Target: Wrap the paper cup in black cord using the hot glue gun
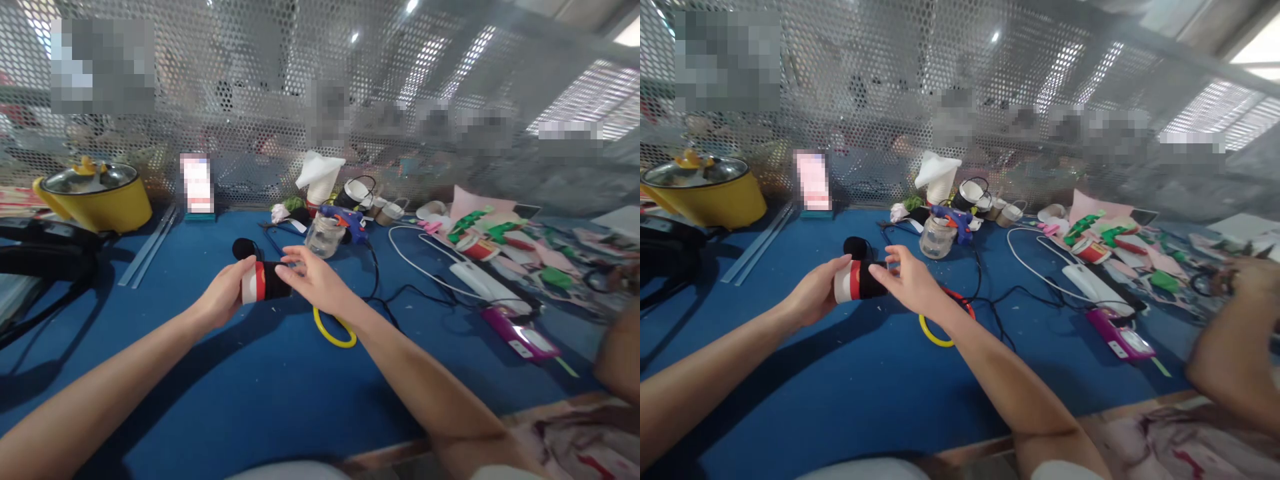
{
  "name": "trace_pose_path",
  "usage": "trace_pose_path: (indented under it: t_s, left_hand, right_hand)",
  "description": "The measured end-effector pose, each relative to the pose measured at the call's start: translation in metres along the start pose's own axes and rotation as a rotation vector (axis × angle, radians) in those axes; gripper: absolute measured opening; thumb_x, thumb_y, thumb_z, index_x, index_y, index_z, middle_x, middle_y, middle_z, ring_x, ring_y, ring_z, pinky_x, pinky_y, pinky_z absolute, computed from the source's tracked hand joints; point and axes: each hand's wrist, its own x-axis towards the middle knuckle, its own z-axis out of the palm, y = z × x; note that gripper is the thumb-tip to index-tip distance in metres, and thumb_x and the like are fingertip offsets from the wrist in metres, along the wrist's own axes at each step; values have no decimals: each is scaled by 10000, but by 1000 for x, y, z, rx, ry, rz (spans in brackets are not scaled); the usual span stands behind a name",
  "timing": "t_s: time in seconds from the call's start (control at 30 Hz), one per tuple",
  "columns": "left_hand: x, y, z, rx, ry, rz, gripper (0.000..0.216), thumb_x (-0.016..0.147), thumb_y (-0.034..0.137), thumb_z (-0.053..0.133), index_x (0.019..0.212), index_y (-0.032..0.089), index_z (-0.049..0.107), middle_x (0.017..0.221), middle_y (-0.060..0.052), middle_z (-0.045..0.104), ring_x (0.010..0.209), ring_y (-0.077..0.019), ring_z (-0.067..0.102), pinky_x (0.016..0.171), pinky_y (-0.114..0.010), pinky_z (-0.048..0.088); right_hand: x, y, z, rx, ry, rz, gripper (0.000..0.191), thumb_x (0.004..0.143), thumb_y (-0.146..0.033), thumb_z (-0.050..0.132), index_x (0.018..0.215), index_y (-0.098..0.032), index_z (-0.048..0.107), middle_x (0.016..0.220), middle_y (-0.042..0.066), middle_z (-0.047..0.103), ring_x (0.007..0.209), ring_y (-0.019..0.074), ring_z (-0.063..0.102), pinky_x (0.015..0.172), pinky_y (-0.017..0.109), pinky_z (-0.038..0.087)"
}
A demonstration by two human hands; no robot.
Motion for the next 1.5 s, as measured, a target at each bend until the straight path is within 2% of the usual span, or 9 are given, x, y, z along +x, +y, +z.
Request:
trace_pose_path:
  t_s: [0.1,0.2,0.37,0.57,0.77,1.0,1.17,1.33,1.5]
  left_hand:
    - [-2,-4,-4,160,-149,111,309,708,393,462,612,119,567,484,6,524,433,-87,440,443,-199,323]
    - [-6,-6,-6,298,-208,182,351,709,431,449,583,124,562,463,21,504,419,-74,401,432,-195,293]
    - [-11,-2,0,380,-201,165,383,713,451,438,545,123,543,440,26,479,404,-67,381,413,-188,268]
    - [-10,-4,12,105,-60,-42,287,693,371,495,533,133,515,439,11,493,389,-83,437,409,-193,313]
    - [-11,-18,8,-4,-51,-167,232,685,326,519,570,126,534,470,-15,551,401,-108,492,428,-211,363]
    - [-10,-29,5,-75,0,-106,207,692,291,515,556,137,530,451,6,531,401,-97,488,419,-196,362]
    - [-14,-36,5,37,-33,-24,258,677,360,538,570,125,544,433,21,488,376,-69,419,387,-177,299]
    - [-16,-41,4,54,-75,-27,254,669,370,540,609,125,568,477,5,512,423,-85,434,416,-189,311]
    - [-13,-36,5,-17,-24,-60,238,674,334,536,562,124,545,462,0,516,406,-89,443,410,-190,325]
  right_hand:
    - [-4,-2,-5,147,-127,121,429,759,-439,427,1074,-147,413,989,120,523,814,185,557,647,347,491]
    - [-12,1,-4,313,-207,136,407,746,-442,450,1027,-147,455,893,88,541,765,172,561,607,331,506]
    - [-25,11,-1,288,-124,32,449,701,-395,538,1069,-163,427,915,72,554,764,153,562,673,327,483]
    - [-36,20,5,43,-11,-188,473,656,-332,601,1071,-194,419,1075,88,472,888,173,526,766,360,451]
    - [-42,27,11,-89,11,-305,465,660,-336,599,1075,-215,427,1081,72,454,979,175,468,794,348,436]
    - [-41,32,8,-59,250,-234,257,785,-346,437,966,-174,493,923,77,534,835,152,529,702,313,455]
    - [-41,29,15,-224,207,-445,316,692,-323,579,980,-203,529,992,59,519,974,171,455,854,356,371]
    - [-43,25,23,-221,254,-457,60,729,-217,543,781,-219,572,877,31,553,886,152,488,809,351,395]
    - [-45,25,21,-153,288,-423,84,772,-189,472,690,-205,488,791,24,534,808,143,493,768,337,401]
